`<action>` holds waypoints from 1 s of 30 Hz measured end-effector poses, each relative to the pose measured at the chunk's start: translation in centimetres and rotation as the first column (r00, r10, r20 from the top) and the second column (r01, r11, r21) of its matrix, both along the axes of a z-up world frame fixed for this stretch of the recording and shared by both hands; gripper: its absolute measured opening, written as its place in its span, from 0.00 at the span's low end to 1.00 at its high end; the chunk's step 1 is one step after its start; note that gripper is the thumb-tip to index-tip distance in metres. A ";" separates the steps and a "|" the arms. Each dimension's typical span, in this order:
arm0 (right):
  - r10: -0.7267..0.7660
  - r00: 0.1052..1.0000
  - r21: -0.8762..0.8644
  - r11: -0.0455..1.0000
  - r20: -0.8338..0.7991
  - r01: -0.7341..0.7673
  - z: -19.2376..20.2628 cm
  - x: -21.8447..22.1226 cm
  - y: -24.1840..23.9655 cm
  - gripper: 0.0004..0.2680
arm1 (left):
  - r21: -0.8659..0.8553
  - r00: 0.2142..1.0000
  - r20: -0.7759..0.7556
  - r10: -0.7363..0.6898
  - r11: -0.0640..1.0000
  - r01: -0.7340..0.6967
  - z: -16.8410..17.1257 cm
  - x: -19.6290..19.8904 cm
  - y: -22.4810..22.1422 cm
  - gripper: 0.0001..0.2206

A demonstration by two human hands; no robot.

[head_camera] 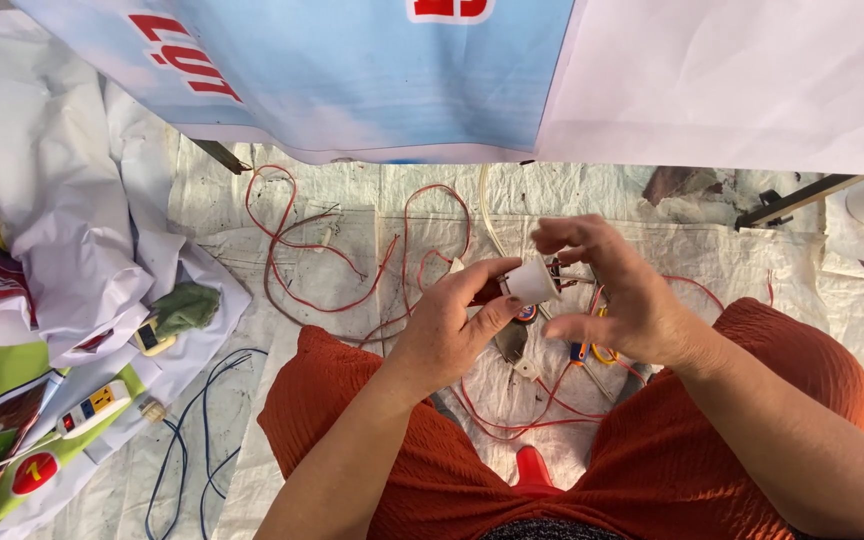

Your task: Connecting wires to a light bulb socket and cleaning a large LED bulb.

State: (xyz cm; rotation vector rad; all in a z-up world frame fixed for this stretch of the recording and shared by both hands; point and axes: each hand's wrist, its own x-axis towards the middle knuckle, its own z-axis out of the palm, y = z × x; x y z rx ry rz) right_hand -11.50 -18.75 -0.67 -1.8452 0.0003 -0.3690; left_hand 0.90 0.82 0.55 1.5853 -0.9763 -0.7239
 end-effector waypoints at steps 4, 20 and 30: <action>-0.110 0.994 -0.214 0.971 0.001 0.108 0.3 -0.4 1.0 0.22 | -0.022 0.999 -0.049 -0.022 1.000 0.021 0.1 -0.3 -0.3 0.20; -0.033 0.987 0.194 0.981 0.155 0.002 -0.4 -1.0 -0.6 0.19 | -0.101 0.998 -0.040 -0.050 0.994 0.046 1.4 0.5 0.6 0.15; -0.161 0.968 -0.385 0.895 0.194 0.226 0.1 -0.9 0.5 0.21 | -0.033 0.977 0.212 0.003 0.999 0.005 -0.1 0.4 -0.2 0.20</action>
